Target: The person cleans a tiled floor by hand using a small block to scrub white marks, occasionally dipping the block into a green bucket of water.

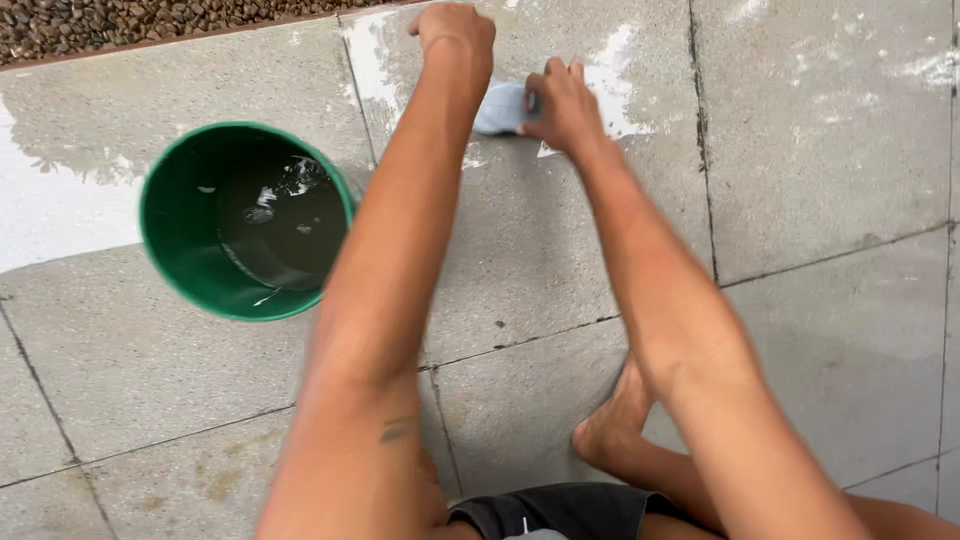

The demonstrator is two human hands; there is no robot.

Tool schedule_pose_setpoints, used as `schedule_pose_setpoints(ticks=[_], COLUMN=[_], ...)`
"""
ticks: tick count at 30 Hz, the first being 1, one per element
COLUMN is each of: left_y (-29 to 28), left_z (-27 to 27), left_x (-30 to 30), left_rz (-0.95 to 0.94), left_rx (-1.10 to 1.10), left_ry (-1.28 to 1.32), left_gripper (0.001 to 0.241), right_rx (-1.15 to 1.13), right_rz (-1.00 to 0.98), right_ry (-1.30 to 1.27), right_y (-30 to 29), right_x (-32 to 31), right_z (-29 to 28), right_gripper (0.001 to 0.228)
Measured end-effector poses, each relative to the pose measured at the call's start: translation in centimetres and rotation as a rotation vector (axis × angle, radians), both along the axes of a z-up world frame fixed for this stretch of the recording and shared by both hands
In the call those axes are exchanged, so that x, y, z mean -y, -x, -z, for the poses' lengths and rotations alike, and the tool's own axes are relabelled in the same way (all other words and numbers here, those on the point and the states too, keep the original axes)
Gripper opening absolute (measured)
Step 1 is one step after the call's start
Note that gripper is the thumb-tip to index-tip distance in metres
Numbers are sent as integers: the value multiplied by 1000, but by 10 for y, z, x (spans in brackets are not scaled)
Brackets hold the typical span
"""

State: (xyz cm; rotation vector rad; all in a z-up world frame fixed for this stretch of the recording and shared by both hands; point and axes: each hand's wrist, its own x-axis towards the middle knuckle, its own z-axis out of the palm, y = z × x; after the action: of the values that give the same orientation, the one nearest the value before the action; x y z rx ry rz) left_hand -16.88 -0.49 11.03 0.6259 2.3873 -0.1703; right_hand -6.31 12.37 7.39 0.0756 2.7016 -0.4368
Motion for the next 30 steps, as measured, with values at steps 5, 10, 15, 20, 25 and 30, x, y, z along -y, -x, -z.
schedule_pose_setpoints(ticks=[5,10,15,20,25,30], left_y=[-40,-50,-34,7,43,22], left_z=[41,84,96,91,106,112], left_x=[-9,-42,-146,-245,-205,-54], left_rz=[293,358,287,238,224,-388], left_rx=[-76,-423,-440,-587,-708,-272], left_ry=[108,-79,-400,-456,-806,-919], left_gripper=[65,30,29,33,4,49], right_rx=[-381,-203,-315,-327,-252,-340], right_rz=[172,14,95,126,257,-63], right_ry=[290,342,281,206,226,335], right_y=[-17,9,36,55,89,118], right_x=[-13,-70,-182,-256,-225,-113], right_z=[34,20,36,25,30,63], right_gripper=[40,35,50,40,55,47])
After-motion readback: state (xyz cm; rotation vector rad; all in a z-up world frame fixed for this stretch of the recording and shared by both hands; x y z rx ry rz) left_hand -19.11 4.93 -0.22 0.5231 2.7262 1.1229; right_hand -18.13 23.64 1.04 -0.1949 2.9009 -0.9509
